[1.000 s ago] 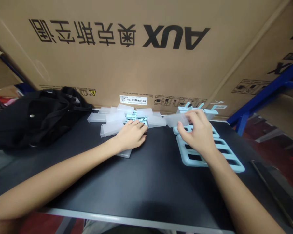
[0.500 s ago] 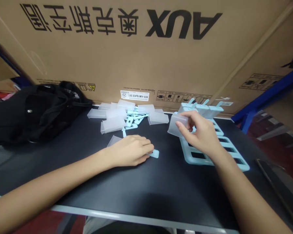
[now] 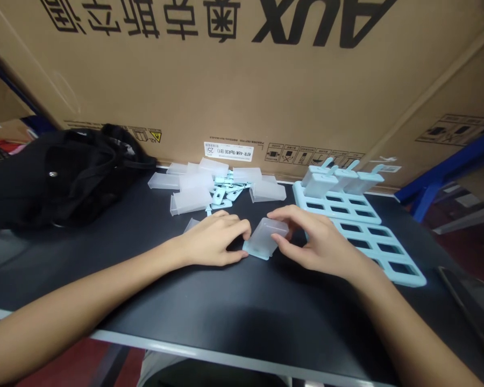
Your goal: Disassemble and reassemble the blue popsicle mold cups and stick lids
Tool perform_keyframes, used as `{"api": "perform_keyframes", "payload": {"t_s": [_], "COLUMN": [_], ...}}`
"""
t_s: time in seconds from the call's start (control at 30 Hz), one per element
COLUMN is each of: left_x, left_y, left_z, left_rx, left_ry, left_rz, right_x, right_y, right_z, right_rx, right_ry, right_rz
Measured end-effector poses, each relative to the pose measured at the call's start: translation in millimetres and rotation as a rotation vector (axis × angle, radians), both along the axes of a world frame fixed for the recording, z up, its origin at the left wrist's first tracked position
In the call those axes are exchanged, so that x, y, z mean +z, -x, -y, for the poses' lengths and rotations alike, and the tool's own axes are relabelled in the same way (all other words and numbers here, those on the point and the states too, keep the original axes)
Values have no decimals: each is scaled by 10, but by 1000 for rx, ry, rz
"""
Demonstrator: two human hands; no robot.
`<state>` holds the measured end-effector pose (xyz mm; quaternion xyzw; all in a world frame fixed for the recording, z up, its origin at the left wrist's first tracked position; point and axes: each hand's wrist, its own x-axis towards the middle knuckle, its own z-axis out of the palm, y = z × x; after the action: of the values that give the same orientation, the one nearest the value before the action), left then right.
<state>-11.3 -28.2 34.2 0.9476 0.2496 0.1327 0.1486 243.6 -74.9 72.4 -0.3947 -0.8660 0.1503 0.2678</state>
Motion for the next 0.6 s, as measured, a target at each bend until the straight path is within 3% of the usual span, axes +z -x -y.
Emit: {"api": "perform_keyframes", "payload": {"t_s": [0.6], "left_x": [-9], "left_y": [-6], "left_z": [-16], "left_rx": [18], "left_ry": [15], "left_rz": [12], "right_x": [-22], "right_y": [125], "right_z": [66], "right_rx": [48], "right_ry": [-115], "right_rz": [115]}}
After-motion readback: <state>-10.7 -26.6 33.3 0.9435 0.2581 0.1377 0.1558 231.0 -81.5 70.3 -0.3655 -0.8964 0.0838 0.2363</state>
